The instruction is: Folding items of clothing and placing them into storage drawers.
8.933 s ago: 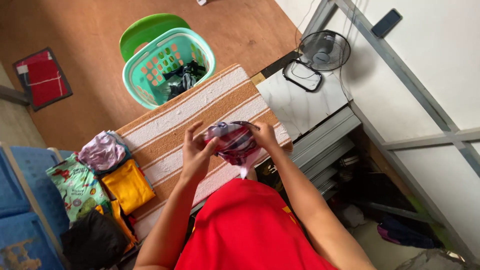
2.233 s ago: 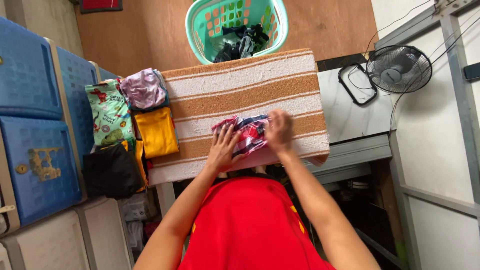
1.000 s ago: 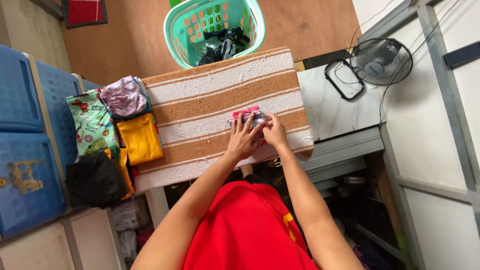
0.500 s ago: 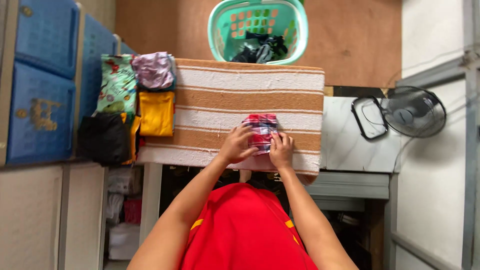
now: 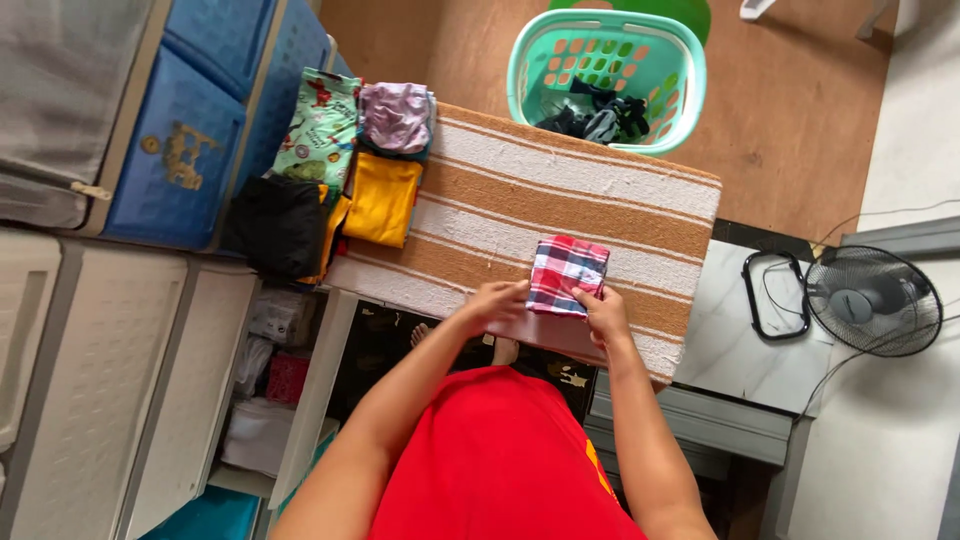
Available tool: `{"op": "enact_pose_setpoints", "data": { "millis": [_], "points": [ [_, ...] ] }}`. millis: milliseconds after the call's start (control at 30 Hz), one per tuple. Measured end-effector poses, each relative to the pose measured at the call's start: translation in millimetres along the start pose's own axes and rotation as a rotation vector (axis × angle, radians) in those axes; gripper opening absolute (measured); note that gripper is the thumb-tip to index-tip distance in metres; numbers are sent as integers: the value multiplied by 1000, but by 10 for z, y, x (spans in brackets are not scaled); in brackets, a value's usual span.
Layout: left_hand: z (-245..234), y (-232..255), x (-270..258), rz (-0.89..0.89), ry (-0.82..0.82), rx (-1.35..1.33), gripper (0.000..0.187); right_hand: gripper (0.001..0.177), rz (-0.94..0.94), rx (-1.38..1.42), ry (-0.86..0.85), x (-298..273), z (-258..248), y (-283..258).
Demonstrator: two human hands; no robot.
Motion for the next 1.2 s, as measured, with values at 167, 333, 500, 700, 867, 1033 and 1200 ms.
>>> {"op": "enact_pose_setpoints", "data": {
  "millis": [167, 333, 500, 700, 867, 1033, 1200],
  "points": [
    [-44, 316, -343, 284, -92, -181, 52, 22, -218, 468, -284, -168, 807, -261],
    [-1110, 426, -445, 452, 14, -174, 50, 54, -479, 296, -126, -227, 1757, -619],
    [-2508, 14, -61, 359, 663, -507, 53, 87, -512, -428, 177, 350, 2265, -190],
    [-2591, 480, -37, 181, 839, -509, 61, 101, -409, -788, 382, -320, 2256, -846],
    [-2693, 464, 339, 272, 928, -570, 88, 66, -778, -731, 375, -594, 2357, -826],
    [-2386, 690, 10, 317, 832, -867, 96, 23, -722, -189, -161, -801, 2750, -659],
    [-2504, 532, 174, 299, 974, -846, 102, 30, -168, 261, -567, -179, 3239, -249]
  ]
}}
Point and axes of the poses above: each hand's wrist, its own x-axis towards the middle knuckle, its own z-axis out of the palm, y = z × x, the point moved 3 cm from there along x, towards the middle knuckle, and after that the axes turned 6 degrees about -y, right-handed, at the moved point
